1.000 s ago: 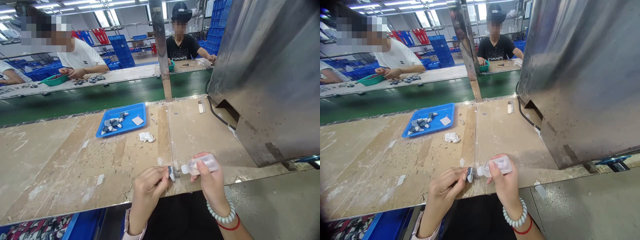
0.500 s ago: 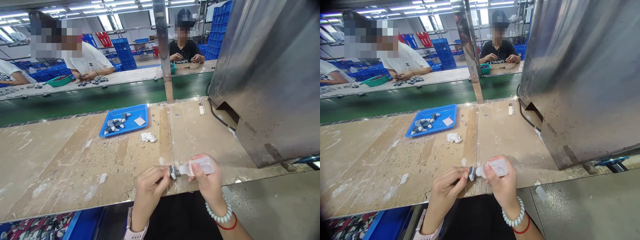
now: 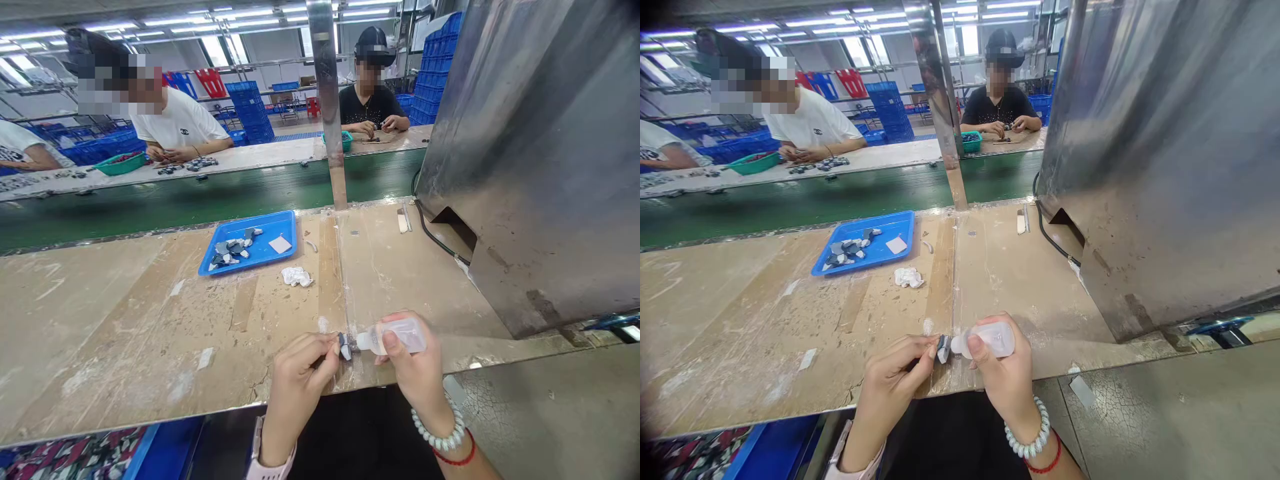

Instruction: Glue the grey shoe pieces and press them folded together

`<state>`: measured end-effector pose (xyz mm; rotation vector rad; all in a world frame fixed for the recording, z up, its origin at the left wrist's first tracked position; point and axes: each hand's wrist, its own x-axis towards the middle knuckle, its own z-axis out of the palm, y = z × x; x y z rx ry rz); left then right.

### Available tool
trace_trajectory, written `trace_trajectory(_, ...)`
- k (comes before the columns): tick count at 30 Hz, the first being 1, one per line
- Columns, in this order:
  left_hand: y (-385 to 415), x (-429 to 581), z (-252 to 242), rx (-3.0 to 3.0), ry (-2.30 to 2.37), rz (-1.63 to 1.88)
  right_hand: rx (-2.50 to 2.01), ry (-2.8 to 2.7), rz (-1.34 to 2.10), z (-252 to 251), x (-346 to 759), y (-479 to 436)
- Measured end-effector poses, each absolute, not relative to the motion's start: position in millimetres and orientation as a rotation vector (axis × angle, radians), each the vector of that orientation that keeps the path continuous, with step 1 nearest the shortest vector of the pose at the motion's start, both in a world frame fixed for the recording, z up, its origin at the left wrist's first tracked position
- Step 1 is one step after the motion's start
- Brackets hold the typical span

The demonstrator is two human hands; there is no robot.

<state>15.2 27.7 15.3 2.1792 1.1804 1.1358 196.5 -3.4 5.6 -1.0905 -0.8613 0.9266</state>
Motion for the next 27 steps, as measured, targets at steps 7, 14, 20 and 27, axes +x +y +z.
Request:
trace_trajectory(7,27,14,16,2.165,1.201,1.071,-1.112,-0.854,0.947,3,197,-5)
trace_trajectory(14,28,12,12,2.190,1.171,1.099,-0.970,-0.598,0.907,1,200,-3)
trace_trajectory(20,30,12,11,2.294,1.072,1.063,-0.973,-0.610,1.113,13,212,-1)
trace_trajectory(27,28,13,12,2.366,1.063,1.010,-1.095,-0.699,1.119,12,228,-9)
